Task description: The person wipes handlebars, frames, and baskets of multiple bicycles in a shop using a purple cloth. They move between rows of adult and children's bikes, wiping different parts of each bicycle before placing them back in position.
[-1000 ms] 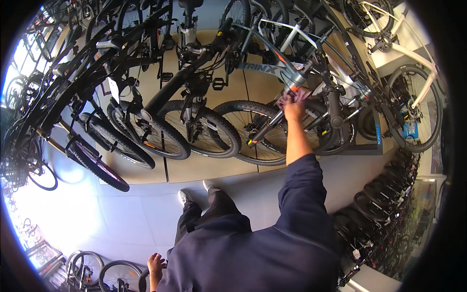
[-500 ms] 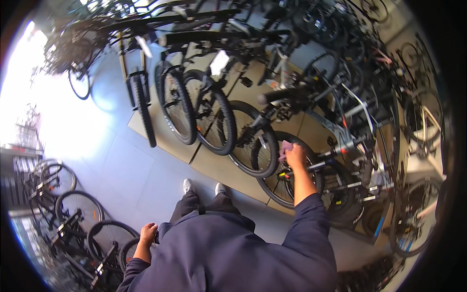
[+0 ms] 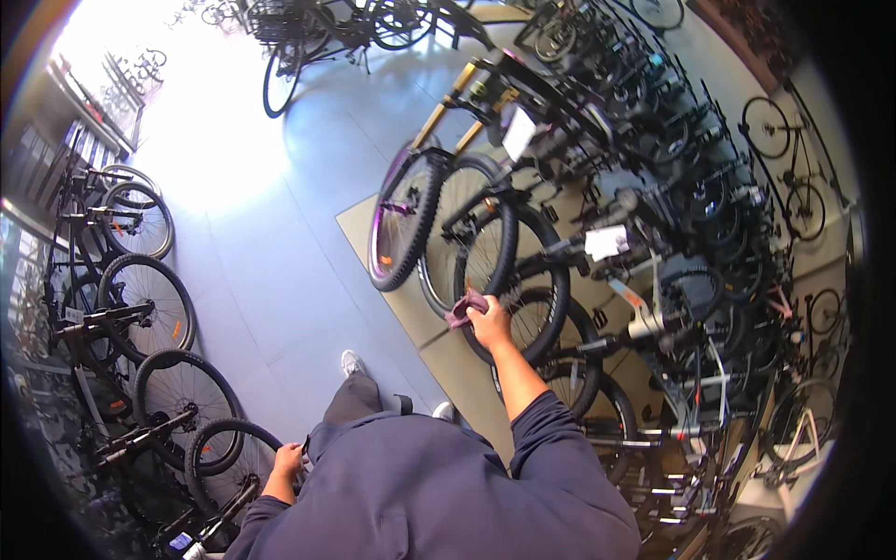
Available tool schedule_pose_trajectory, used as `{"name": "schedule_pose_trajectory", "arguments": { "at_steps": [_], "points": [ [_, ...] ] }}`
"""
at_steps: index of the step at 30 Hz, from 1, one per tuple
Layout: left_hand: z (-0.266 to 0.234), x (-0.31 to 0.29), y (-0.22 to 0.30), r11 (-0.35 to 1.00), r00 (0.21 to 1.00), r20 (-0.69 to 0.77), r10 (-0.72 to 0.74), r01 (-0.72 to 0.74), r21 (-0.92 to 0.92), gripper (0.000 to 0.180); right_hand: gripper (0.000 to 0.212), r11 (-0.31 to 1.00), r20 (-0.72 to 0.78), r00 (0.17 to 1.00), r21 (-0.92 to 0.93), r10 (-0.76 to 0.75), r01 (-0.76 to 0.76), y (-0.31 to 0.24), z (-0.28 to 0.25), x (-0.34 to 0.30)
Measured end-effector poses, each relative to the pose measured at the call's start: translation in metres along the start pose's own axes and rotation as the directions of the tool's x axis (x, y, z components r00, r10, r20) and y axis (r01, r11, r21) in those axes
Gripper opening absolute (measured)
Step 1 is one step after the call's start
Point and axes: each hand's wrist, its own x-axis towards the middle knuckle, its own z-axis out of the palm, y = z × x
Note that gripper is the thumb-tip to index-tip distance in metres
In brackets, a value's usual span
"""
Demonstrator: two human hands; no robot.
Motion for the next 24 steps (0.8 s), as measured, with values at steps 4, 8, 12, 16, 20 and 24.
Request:
{"name": "schedule_pose_trajectory", "arguments": {
  "at_steps": [4,8,12,16,20,24],
  "points": [
    [-0.051,0.025,-0.012,0.993,0.999,-0.043,-0.016,0.011,-0.117,0.035,0.04,0.999,0.061,0.998,-0.048,0.016,-0.013,-0.049,0.075,0.038],
    [-0.117,0.044,0.007,0.866,0.955,-0.083,-0.285,0.219,-0.449,0.035,0.037,0.994,0.038,0.995,-0.065,0.091,-0.089,-0.094,0.124,0.077],
    [-0.178,0.071,0.016,0.793,0.914,-0.203,-0.351,0.176,-0.583,0.035,0.036,0.986,0.019,0.996,-0.142,0.092,-0.088,-0.155,0.137,0.133],
    [-0.206,0.112,0.049,0.777,0.908,-0.221,-0.356,0.156,-0.61,0.028,0.038,0.997,-0.175,0.984,-0.075,0.018,-0.031,-0.189,0.118,0.228],
    [-0.224,0.136,0.097,0.791,0.937,-0.144,-0.319,0.18,-0.584,0.034,0.041,0.959,-0.411,0.911,-0.24,0.038,-0.149,-0.206,0.121,0.301],
    [-0.25,0.146,0.163,0.908,0.968,-0.162,-0.194,0.114,-0.404,0.033,0.045,0.885,-0.228,0.955,-0.381,0.19,-0.267,-0.167,0.168,0.324]
  ]
}}
